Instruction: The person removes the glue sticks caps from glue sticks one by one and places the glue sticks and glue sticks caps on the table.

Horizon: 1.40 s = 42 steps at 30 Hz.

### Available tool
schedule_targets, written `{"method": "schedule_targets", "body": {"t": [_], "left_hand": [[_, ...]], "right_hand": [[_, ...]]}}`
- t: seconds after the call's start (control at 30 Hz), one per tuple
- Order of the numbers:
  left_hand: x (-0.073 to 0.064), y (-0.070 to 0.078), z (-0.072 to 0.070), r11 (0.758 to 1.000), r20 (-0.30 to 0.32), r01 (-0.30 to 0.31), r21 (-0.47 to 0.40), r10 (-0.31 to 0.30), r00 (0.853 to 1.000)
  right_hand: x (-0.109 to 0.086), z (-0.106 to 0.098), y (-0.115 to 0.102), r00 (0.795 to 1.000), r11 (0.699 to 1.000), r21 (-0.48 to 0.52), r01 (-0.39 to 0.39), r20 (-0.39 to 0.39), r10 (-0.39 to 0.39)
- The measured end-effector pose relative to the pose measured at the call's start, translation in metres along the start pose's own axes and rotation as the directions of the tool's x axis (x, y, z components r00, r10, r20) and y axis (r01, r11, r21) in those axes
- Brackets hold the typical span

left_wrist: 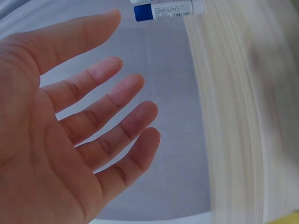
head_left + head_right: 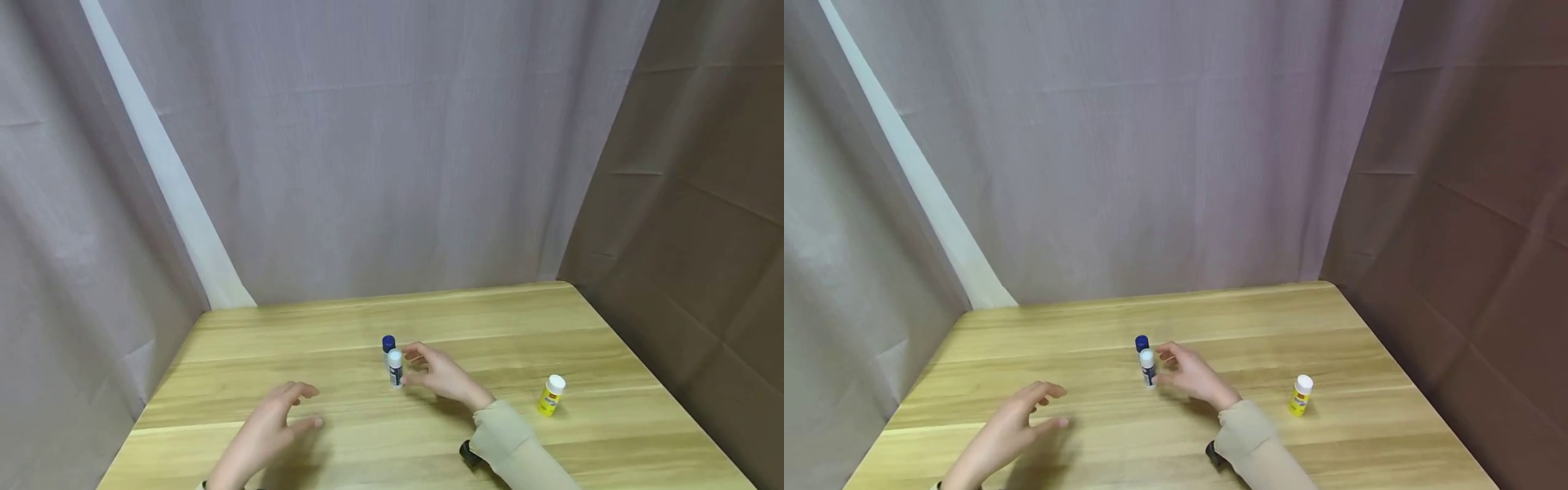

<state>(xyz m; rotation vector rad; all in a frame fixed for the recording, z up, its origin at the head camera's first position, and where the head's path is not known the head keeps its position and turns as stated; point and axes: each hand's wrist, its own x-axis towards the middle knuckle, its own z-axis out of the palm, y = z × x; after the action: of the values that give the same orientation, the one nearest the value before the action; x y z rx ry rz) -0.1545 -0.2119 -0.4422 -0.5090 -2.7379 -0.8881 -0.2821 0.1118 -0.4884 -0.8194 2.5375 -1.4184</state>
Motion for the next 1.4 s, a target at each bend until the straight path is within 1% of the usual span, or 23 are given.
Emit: {"method": "schedule_targets", "body": {"t": [0.1, 0.3, 0.47, 0.63, 0.77, 0.9, 1.1, 1.4], "left_hand": [[0.000, 0.001, 0.004, 1.000, 0.010, -0.018, -0.013, 0.018, 1.000], [0.002, 0.003, 0.008, 0.999, 0.013, -0.041, -0.018, 0.042, 0.999], [0.003, 0.003, 0.013, 0.999, 0.015, -0.051, -0.009, 0.051, 0.999], [0.003, 0.004, 0.015, 0.998, 0.023, -0.059, -0.009, 0.059, 0.998], [0.003, 0.005, 0.016, 0.999, 0.030, -0.053, -0.009, 0.054, 0.998], [0.002, 0.006, 0.016, 0.999, 0.036, -0.052, -0.004, 0.052, 0.998], [0.001, 0.008, 0.017, 0.999, 0.053, -0.039, 0.003, 0.038, 0.998], [-0.002, 0.011, 0.021, 0.999, 0.033, -0.041, -0.004, 0.041, 0.999]], "right_hand": [[0.003, 0.006, 0.000, 1.000, 1.000, -0.014, -0.010, 0.018, 0.010], [0.007, 0.011, 0.000, 1.000, 1.000, -0.007, -0.013, 0.014, 0.013], [0.008, 0.017, 0.004, 1.000, 1.000, 0.015, 0.004, 0.007, -0.004], [0.010, 0.024, 0.003, 1.000, 0.999, 0.032, 0.001, -0.001, -0.001], [0.010, 0.028, 0.003, 1.000, 1.000, 0.025, 0.006, -0.008, -0.006], [0.008, 0.030, 0.003, 1.000, 1.000, 0.001, 0.023, 0.002, -0.023], [0.001, 0.030, -0.001, 0.999, 0.999, -0.025, 0.025, 0.029, -0.024], [-0.013, 0.027, -0.005, 0.996, 0.999, -0.031, 0.032, 0.082, -0.029]]}}
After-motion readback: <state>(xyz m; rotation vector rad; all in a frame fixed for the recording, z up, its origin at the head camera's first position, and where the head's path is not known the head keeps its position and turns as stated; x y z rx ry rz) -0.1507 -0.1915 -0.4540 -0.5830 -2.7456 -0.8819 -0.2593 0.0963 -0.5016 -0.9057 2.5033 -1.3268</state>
